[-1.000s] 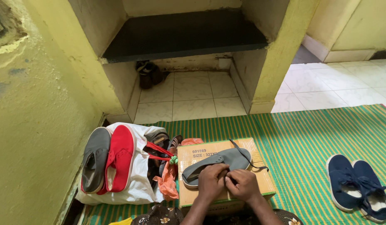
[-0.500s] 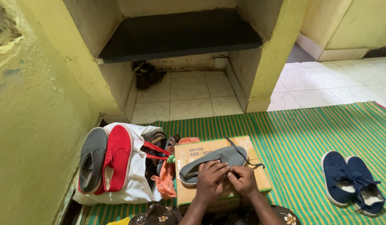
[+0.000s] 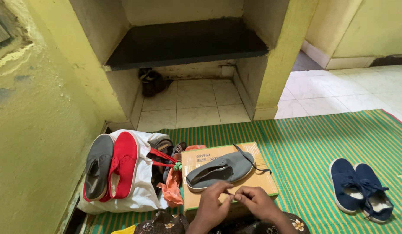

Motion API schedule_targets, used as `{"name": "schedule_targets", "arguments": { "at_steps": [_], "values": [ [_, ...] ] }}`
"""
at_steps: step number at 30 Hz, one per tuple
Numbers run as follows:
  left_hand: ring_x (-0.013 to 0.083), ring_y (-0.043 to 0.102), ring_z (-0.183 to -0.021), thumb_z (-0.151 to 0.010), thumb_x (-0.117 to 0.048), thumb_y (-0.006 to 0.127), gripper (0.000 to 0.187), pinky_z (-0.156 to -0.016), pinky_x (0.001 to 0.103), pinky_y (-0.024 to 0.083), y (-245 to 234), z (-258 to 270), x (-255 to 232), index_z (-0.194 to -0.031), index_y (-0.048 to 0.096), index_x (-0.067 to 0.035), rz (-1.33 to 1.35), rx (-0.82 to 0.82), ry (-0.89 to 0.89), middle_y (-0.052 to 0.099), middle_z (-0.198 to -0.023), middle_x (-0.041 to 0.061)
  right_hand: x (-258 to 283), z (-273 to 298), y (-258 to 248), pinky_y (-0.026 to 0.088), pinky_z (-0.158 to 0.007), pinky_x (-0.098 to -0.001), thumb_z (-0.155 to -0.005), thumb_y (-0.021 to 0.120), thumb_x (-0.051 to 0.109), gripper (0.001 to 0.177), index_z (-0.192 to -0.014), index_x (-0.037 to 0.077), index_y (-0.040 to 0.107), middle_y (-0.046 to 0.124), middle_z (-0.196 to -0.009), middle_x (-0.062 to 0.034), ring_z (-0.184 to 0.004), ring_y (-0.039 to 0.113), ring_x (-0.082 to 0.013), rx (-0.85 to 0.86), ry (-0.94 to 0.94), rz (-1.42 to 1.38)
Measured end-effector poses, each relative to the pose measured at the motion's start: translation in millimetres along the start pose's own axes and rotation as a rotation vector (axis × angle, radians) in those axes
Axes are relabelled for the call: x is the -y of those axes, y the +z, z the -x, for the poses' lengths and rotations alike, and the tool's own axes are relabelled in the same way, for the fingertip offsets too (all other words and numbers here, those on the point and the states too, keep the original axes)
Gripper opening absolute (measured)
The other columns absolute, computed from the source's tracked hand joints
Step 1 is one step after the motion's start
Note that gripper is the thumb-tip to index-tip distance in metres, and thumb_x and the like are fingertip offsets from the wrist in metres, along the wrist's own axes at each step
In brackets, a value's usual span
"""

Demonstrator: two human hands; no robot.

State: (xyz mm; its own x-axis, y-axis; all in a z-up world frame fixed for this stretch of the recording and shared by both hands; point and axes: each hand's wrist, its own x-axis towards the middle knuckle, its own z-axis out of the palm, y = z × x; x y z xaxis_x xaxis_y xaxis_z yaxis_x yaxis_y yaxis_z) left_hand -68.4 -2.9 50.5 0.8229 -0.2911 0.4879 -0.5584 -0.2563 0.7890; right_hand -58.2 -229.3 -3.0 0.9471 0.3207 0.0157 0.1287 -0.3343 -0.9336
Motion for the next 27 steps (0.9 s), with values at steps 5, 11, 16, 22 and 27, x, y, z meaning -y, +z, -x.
{"name": "schedule_targets", "arguments": {
  "at_steps": [5,11,16,22,27],
  "values": [
    [0.0072,0.06,-0.065,-0.097,-0.014,0.075,0.026,-0.06,0.025,0.049,11,15,9,-0.117,0.076,0.003,0.576,0.314,-0.555,0.072,-0.081,0.004,74,24,-14,0.053,-0.063,-0.038,-0.087,0.075,0.031,0.022,-0.089,0.009,0.076,0.073,-0.075,-0.0111,-0.069,0.069,-0.0282,0.016,-0.148,0.483],
    [0.0125,0.067,-0.068,-0.108,-0.015,0.064,0.023,-0.067,0.026,0.055,3,28,12,-0.104,0.069,0.007,0.901,0.542,-0.602,0.07,-0.08,0.009,96,33,-26,0.056,-0.062,-0.0366,-0.081,0.079,0.029,0.021,-0.083,0.008,0.079,0.075,-0.072,-0.0081,-0.067,0.072,-0.025,0.025,-0.201,0.424],
    [0.0322,0.074,-0.099,-0.104,-0.013,0.058,0.018,-0.091,0.044,0.059,-37,19,-29,-0.1,0.066,0.002,1.422,0.356,-0.288,0.073,-0.111,0.024,84,36,-52,0.052,-0.056,-0.0342,-0.083,0.079,0.027,0.023,-0.082,0.005,0.08,0.072,-0.066,-0.0075,-0.059,0.069,-0.022,-0.11,-0.309,0.27],
    [0.0389,0.06,-0.131,-0.102,-0.018,0.056,0.026,-0.11,0.051,0.041,-100,-5,-65,-0.098,0.068,0.005,1.533,-0.597,-0.105,0.062,-0.136,0.029,110,55,-55,0.053,-0.054,-0.0351,-0.083,0.077,0.029,0.022,-0.081,0.007,0.079,0.072,-0.065,-0.0065,-0.058,0.071,-0.0226,-0.286,-0.257,0.367],
    [0.0291,0.049,-0.147,-0.101,-0.008,0.054,0.023,-0.114,0.048,0.04,-48,2,-60,-0.109,0.075,-0.006,0.433,-0.222,-0.137,0.06,-0.15,0.012,144,66,-25,0.051,-0.057,-0.0409,-0.087,0.08,0.032,0.024,-0.078,0.011,0.076,0.07,-0.066,-0.0091,-0.064,0.07,-0.0291,0.089,-0.504,0.486]
  ]
}}
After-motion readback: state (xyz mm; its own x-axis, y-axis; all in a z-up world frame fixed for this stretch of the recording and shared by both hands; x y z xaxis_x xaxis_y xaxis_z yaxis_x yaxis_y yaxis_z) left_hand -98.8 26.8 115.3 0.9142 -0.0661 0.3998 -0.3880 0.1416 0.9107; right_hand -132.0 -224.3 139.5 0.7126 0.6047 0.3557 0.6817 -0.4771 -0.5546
